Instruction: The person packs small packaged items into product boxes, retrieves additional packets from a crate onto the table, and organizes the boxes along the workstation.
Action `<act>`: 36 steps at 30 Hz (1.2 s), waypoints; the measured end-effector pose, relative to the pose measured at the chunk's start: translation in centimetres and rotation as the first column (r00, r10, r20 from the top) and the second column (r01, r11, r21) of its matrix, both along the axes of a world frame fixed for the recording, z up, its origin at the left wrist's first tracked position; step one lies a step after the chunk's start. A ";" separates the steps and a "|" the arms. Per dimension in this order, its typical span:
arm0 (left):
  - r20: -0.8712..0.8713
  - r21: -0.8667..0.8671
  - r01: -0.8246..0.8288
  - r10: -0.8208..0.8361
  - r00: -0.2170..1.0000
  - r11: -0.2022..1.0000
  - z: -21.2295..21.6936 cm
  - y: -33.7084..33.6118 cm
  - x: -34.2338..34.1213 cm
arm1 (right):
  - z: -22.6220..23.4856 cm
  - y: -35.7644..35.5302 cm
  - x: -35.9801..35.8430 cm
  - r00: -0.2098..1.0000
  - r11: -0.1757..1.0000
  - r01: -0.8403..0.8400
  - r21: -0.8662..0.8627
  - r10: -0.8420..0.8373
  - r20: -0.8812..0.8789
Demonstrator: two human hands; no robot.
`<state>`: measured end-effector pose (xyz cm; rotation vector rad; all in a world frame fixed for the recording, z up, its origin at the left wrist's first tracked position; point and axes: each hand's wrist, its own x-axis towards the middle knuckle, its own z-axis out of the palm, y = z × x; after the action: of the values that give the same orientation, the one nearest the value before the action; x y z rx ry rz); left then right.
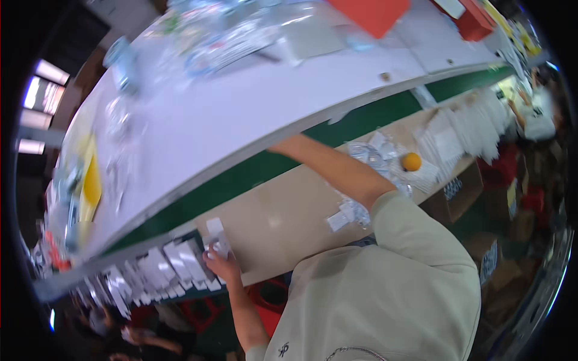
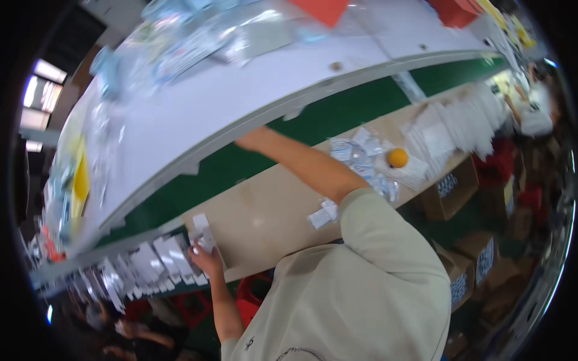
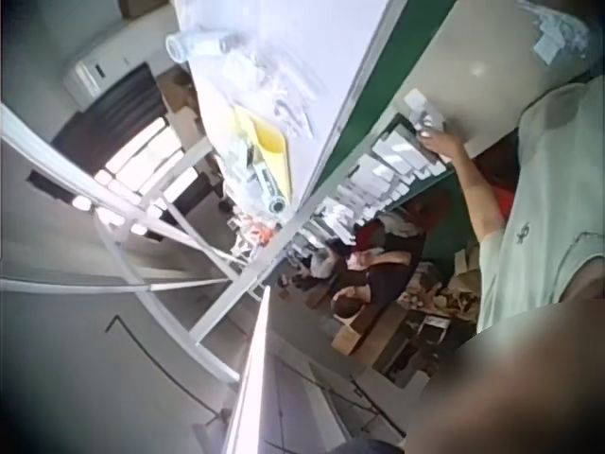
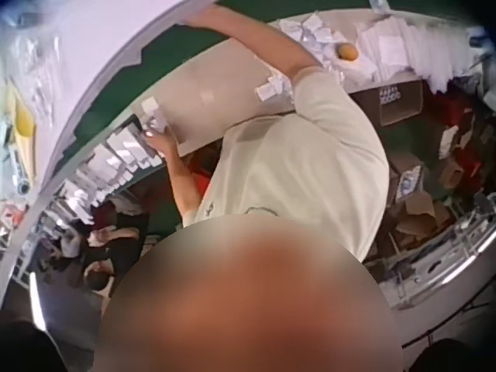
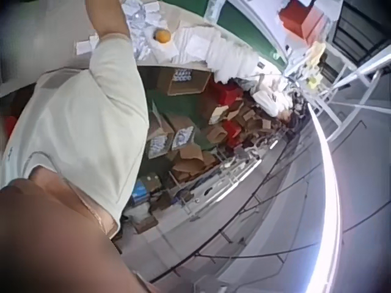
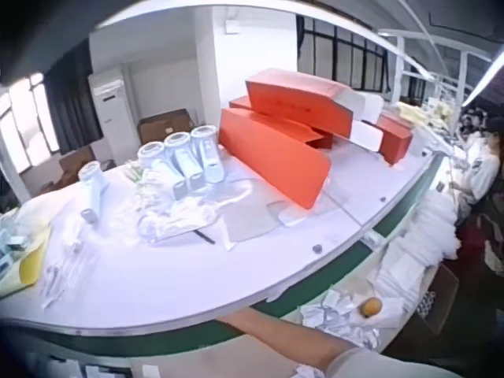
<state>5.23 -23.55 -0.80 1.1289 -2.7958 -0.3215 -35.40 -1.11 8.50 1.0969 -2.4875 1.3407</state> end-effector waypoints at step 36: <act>0.361 0.066 0.466 -0.457 0.813 0.882 2.8 13.5 -5.6 | -4.6 13.8 9.3 0.944 0.683 -0.277 0.676 0.063 0.324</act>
<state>-0.36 -10.09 2.04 0.5178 -3.3823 -0.1136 -26.07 12.69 3.90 1.3674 -3.3290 0.5195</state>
